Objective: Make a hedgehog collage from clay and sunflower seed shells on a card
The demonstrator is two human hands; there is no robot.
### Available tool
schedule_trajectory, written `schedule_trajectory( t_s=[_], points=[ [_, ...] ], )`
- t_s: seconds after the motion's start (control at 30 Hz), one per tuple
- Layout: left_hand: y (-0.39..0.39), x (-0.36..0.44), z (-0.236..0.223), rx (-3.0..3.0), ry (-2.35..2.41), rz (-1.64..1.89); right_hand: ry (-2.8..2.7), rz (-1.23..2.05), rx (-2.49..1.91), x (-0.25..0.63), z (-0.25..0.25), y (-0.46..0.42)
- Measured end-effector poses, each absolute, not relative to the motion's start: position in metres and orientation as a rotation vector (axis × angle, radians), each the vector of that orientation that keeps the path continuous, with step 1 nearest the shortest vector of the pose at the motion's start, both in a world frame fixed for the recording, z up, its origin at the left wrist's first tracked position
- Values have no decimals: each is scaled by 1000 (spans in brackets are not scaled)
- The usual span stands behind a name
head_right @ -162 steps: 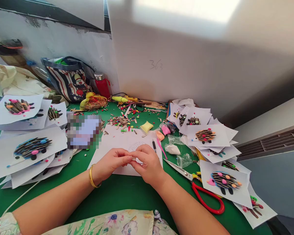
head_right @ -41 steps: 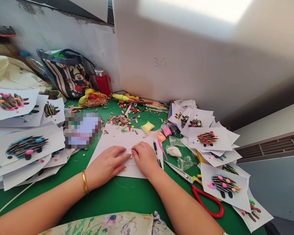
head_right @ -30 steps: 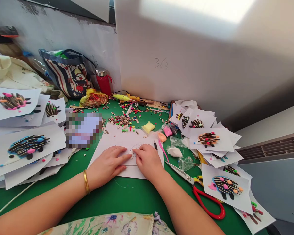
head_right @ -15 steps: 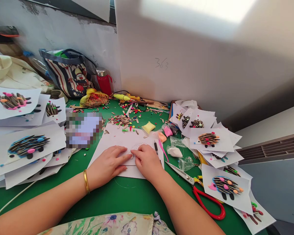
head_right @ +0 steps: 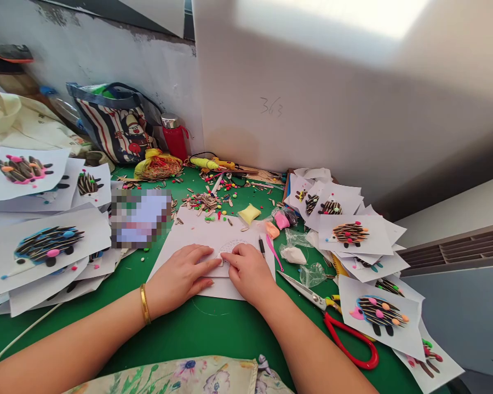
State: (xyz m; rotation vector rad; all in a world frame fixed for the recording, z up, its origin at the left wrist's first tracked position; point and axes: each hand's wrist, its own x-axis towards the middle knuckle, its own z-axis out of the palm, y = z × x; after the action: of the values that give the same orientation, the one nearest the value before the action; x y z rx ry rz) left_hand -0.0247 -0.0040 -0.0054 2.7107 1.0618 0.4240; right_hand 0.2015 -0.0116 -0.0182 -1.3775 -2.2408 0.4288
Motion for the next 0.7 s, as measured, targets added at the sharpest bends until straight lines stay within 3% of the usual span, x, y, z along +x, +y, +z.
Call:
schedule_trajectory(
  t_s=[0.7],
  points=[
    [-3, -20, -6, 2695, 1125, 380, -2240, 447, -1408, 202, -19, -11]
  ],
)
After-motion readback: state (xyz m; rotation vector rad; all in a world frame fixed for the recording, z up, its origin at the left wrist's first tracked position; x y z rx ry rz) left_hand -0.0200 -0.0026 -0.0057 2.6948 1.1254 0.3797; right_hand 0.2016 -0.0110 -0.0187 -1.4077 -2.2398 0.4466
